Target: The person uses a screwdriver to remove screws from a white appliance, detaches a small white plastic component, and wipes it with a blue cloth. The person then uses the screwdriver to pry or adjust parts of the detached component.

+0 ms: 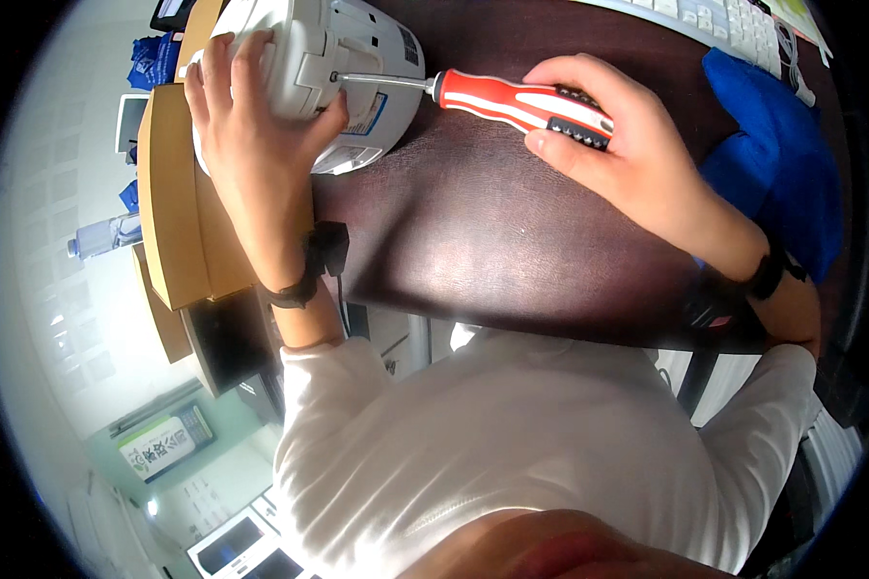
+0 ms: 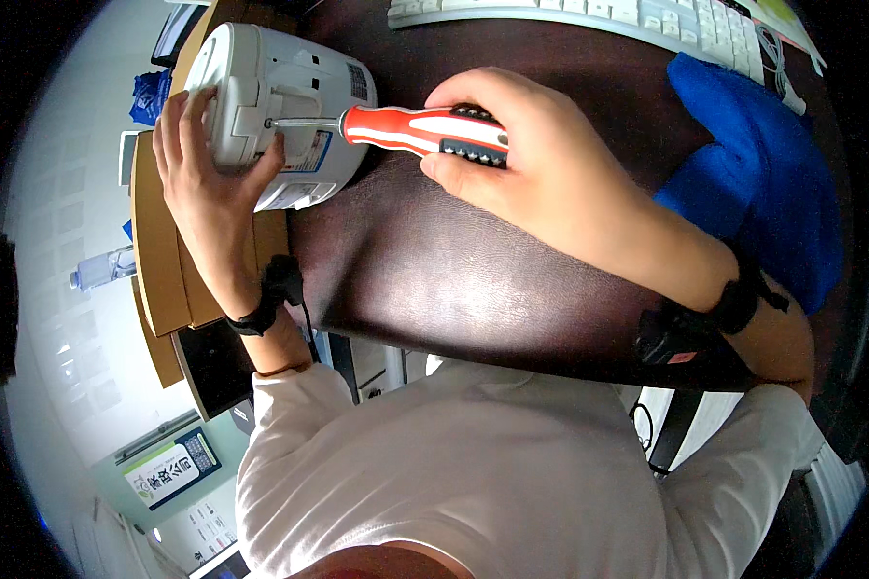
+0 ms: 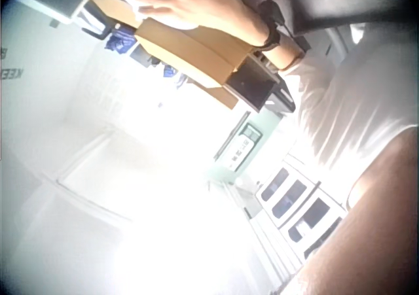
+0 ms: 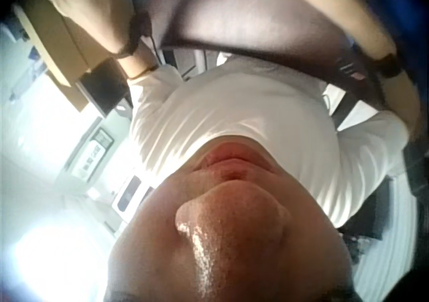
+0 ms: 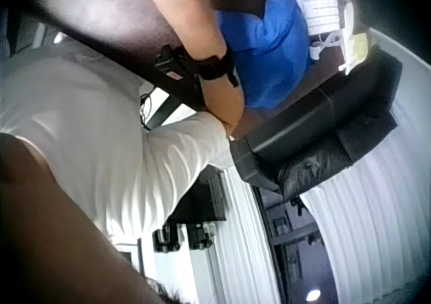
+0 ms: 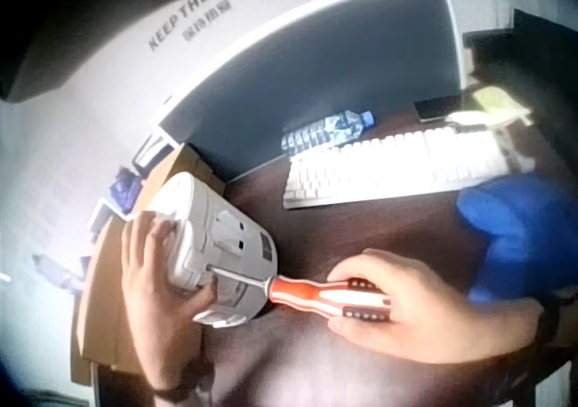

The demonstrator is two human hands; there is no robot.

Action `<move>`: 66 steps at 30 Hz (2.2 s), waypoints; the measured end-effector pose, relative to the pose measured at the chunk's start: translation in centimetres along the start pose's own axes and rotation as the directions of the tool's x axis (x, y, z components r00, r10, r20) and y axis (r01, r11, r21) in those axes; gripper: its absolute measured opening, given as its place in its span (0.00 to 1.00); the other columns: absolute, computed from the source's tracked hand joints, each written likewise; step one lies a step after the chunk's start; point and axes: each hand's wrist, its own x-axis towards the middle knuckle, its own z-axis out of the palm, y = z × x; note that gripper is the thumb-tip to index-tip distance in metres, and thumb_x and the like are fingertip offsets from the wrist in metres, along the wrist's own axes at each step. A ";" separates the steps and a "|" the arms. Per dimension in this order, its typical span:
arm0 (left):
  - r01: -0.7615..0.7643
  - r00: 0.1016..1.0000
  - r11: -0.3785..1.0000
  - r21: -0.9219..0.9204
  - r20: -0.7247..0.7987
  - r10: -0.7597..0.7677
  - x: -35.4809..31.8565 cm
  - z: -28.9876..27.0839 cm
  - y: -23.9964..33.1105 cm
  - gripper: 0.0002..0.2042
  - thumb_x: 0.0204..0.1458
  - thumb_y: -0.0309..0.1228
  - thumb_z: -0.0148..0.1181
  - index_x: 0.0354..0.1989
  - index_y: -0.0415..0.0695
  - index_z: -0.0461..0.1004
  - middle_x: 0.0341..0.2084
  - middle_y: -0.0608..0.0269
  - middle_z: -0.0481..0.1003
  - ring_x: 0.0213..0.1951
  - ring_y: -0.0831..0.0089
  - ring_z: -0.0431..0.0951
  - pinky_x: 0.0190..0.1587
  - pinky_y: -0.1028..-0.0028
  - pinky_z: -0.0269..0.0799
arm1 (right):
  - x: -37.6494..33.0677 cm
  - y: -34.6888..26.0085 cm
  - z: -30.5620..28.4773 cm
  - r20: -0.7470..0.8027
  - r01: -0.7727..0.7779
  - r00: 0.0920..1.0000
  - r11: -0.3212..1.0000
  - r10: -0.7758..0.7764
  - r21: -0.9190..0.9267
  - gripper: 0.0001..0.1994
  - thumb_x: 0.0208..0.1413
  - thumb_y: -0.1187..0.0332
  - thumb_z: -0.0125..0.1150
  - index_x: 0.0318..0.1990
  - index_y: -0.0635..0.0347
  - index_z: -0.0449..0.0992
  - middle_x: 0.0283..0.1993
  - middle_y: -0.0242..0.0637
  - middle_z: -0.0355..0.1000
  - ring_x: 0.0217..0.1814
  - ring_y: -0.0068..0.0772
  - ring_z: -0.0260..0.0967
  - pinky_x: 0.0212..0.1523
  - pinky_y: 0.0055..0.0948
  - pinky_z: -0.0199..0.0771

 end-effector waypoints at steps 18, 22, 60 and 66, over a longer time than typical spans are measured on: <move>0.133 0.991 0.976 0.172 -0.010 -0.133 0.0 0.8 1.4 0.36 0.29 0.42 0.76 0.51 0.46 0.70 0.59 0.51 0.65 0.62 0.38 0.59 0.54 0.49 0.69 | -0.3 -1.1 0.9 -0.011 0.279 0.952 0.878 -0.307 -0.389 0.13 0.51 0.71 0.62 0.38 0.66 0.65 0.36 0.44 0.63 0.27 0.42 0.71 0.22 0.37 0.73; 0.103 0.995 0.982 0.161 -0.006 -0.104 -0.2 0.9 1.4 0.36 0.28 0.41 0.75 0.52 0.47 0.70 0.59 0.51 0.65 0.62 0.36 0.59 0.53 0.48 0.70 | -0.2 -1.7 0.4 0.133 0.401 0.888 0.601 -0.440 -0.691 0.15 0.48 0.74 0.62 0.43 0.65 0.69 0.36 0.39 0.61 0.27 0.32 0.70 0.24 0.26 0.74; 0.086 0.986 0.994 0.062 -0.147 -0.076 -0.3 1.7 1.1 0.33 0.29 0.40 0.75 0.50 0.50 0.70 0.52 0.72 0.73 0.59 0.46 0.66 0.41 0.59 0.77 | -1.0 -5.8 0.6 0.125 -0.600 0.694 0.473 0.709 0.646 0.22 0.67 0.49 0.41 0.41 0.62 0.68 0.19 0.33 0.63 0.15 0.24 0.60 0.21 0.22 0.69; 0.113 0.985 0.992 0.052 -0.134 -0.106 -0.1 1.4 1.3 0.32 0.29 0.39 0.75 0.49 0.50 0.71 0.52 0.72 0.73 0.60 0.47 0.65 0.41 0.59 0.78 | -2.0 -6.4 0.2 -0.096 -0.371 0.929 0.899 0.358 -0.234 0.21 0.54 0.69 0.65 0.52 0.64 0.63 0.35 0.39 0.71 0.24 0.29 0.70 0.28 0.29 0.73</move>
